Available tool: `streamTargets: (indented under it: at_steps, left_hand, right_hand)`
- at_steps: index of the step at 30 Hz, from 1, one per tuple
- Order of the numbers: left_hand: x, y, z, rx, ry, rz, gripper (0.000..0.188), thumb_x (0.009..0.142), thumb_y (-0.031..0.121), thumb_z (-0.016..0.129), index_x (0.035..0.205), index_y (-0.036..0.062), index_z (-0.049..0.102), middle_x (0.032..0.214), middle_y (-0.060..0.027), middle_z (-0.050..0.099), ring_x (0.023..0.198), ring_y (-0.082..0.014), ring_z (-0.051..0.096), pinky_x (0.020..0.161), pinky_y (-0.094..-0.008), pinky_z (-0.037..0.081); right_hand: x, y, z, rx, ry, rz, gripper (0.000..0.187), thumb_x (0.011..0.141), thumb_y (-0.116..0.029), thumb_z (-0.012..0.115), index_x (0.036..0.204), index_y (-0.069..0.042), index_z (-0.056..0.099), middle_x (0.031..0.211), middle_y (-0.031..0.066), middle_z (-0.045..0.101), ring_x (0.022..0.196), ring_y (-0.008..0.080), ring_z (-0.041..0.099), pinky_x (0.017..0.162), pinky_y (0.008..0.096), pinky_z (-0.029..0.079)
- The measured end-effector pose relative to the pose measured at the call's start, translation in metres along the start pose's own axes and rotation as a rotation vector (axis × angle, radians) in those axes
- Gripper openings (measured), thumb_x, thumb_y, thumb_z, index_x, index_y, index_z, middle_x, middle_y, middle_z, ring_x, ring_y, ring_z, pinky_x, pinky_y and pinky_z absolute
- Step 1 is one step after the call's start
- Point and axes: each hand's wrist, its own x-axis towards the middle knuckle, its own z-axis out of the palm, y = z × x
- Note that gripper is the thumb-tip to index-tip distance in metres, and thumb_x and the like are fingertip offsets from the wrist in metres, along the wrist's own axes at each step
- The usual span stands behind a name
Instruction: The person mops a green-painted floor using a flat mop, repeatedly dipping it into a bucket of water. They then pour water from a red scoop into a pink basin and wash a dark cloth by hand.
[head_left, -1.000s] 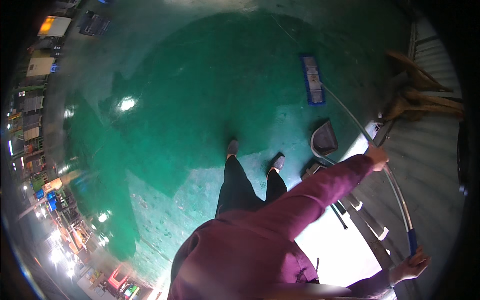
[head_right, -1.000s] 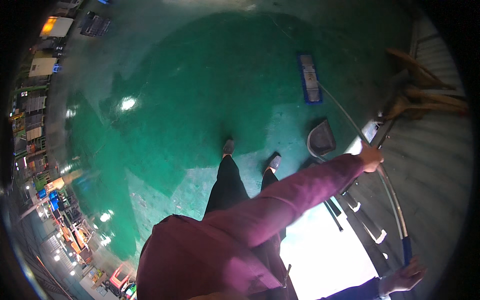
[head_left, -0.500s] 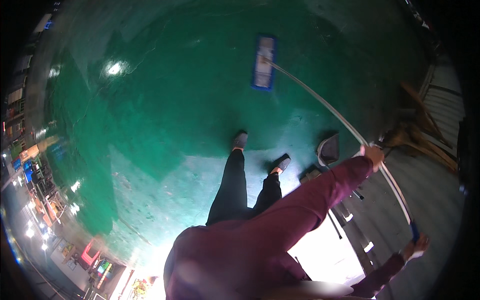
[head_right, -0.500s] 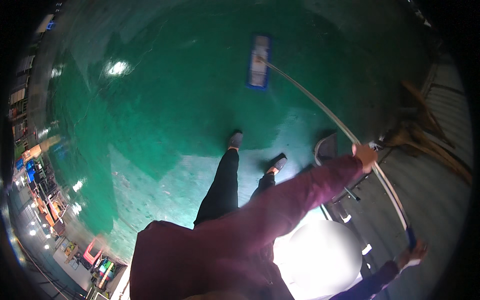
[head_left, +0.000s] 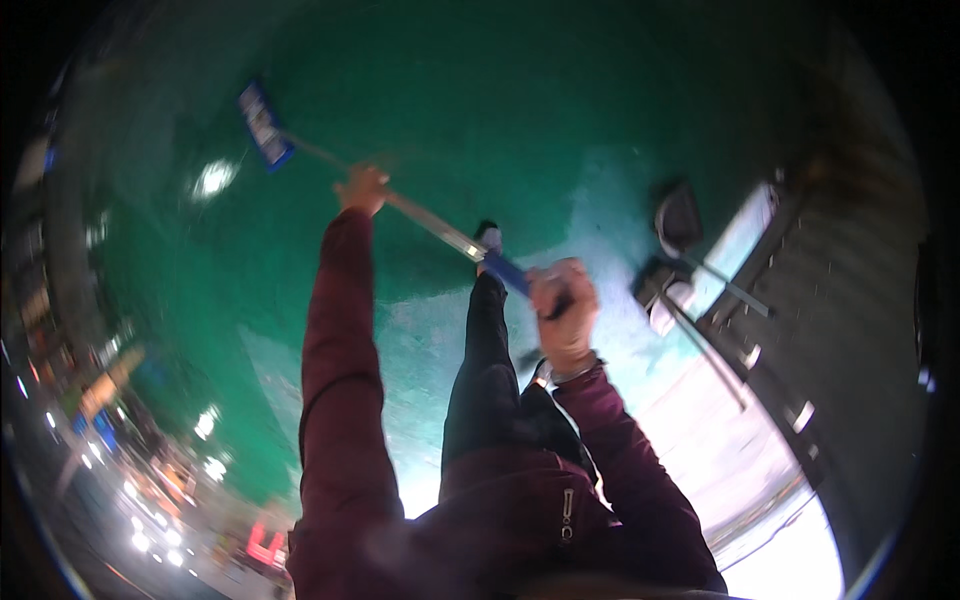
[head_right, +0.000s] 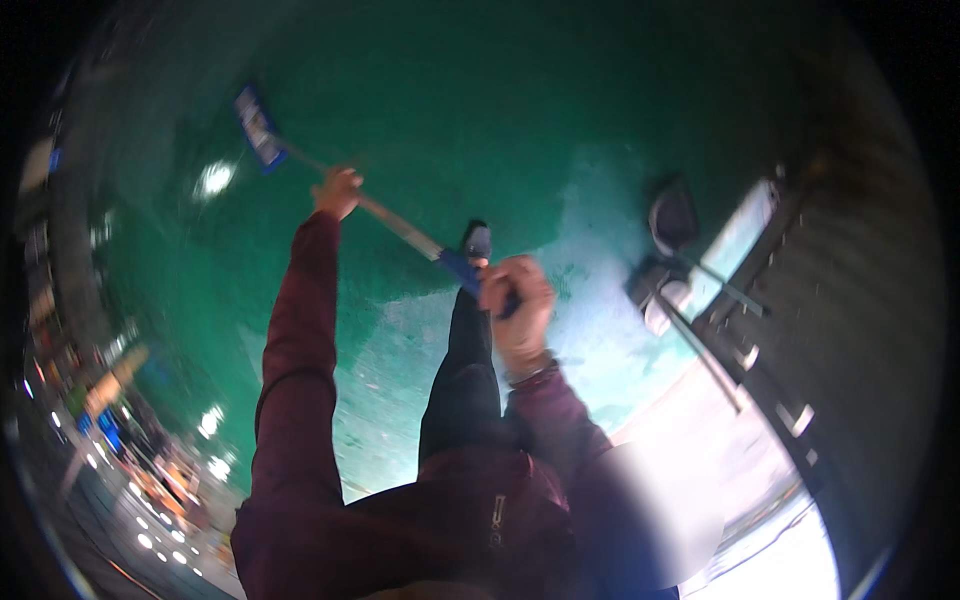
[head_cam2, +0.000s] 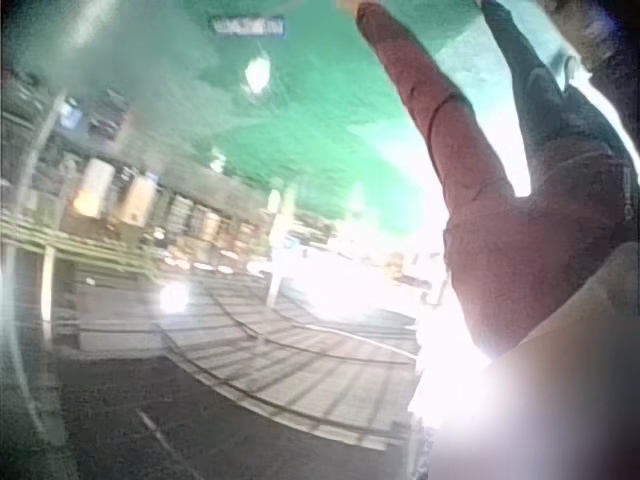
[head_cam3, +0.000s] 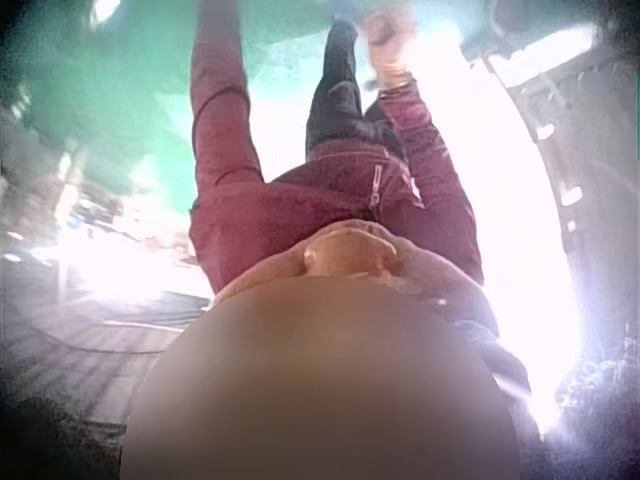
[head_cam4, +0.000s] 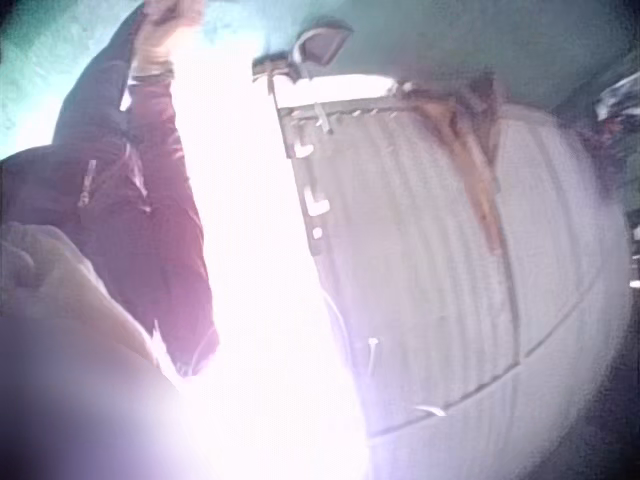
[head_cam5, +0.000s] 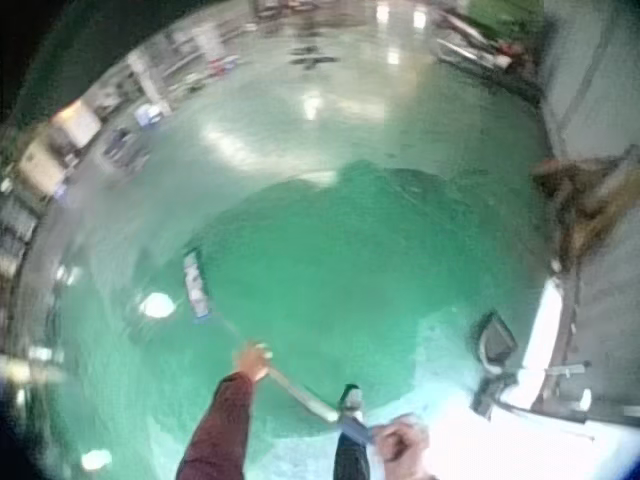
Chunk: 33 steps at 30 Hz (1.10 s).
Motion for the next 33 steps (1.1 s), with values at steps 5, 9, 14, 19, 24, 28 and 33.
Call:
streamTargets:
  at_steps: [5,9,14,19,24,28,33]
  left_hand:
    - [-0.057,0.114,0.031,-0.040,0.107,0.222,0.009,0.066,0.015,0.067,0.075,0.0123,0.067,0.092,-0.0096,0.060,0.105,-0.0312,0.050,0.087,-0.0454,0.041]
    - [-0.146,0.311,0.062,-0.374,0.249,0.611,0.017,0.057,0.020,0.069,0.062,0.0072,0.060,0.068,-0.0147,0.056,0.070,-0.0351,0.055,0.064,-0.0450,0.043]
    - [-0.353,0.605,0.093,-0.607,0.125,0.754,0.009,0.060,0.016,0.070,0.064,0.0102,0.065,0.066,-0.0127,0.062,0.065,-0.0324,0.060,0.064,-0.0441,0.047]
    - [-0.490,0.796,0.090,-0.510,-0.185,1.063,0.023,0.064,0.021,0.070,0.076,0.0013,0.066,0.078,-0.0195,0.065,0.078,-0.0327,0.064,0.066,-0.0428,0.053]
    - [-0.549,0.866,0.091,-0.593,-0.128,0.983,0.025,0.060,0.019,0.071,0.075,0.0005,0.065,0.079,-0.0189,0.064,0.082,-0.0307,0.063,0.075,-0.0396,0.049]
    - [-0.557,0.856,0.089,-0.622,-0.151,0.974,0.025,0.061,0.020,0.070,0.074,0.0000,0.065,0.077,-0.0198,0.064,0.079,-0.0330,0.063,0.072,-0.0411,0.050]
    - [-0.549,0.771,0.079,-0.704,-0.103,0.844,0.018,0.062,0.017,0.064,0.076,0.0070,0.068,0.077,-0.0190,0.065,0.076,-0.0349,0.065,0.067,-0.0427,0.052]
  right_hand:
    - [-0.084,-0.057,-0.099,-0.043,0.091,-0.196,0.017,0.084,-0.015,0.049,0.073,-0.003,0.054,0.052,0.0032,0.044,0.044,0.0126,0.039,0.055,0.0287,0.040]
    - [-0.216,-0.160,-0.249,-0.174,0.104,-0.429,0.031,0.092,-0.031,0.044,0.069,-0.011,0.037,0.051,-0.0045,0.024,0.046,0.0081,0.022,0.052,0.0279,0.027]
    - [-0.484,-0.281,-0.415,-0.408,0.847,-0.789,0.018,0.093,-0.018,0.046,0.095,-0.001,0.051,0.072,0.0015,0.039,0.061,0.0121,0.041,0.079,0.0358,0.047]
    - [-0.690,-0.361,-0.485,-0.448,0.775,-0.991,0.020,0.093,-0.010,0.047,0.104,0.002,0.058,0.084,0.0038,0.052,0.071,0.0101,0.053,0.086,0.0367,0.046]
    - [-0.743,-0.393,-0.521,-0.525,0.934,-1.012,0.024,0.092,-0.010,0.049,0.112,-0.001,0.058,0.091,0.0021,0.060,0.077,0.0072,0.057,0.091,0.0338,0.045]
    - [-0.746,-0.426,-0.549,-0.789,0.990,-1.019,0.032,0.092,-0.009,0.048,0.122,-0.002,0.052,0.114,0.0068,0.055,0.091,0.0119,0.059,0.095,0.0343,0.043]
    - [-0.687,-0.453,-0.528,-1.438,0.847,-0.825,0.041,0.090,-0.005,0.050,0.130,-0.007,0.045,0.130,0.0102,0.047,0.107,0.0194,0.055,0.097,0.0315,0.040]
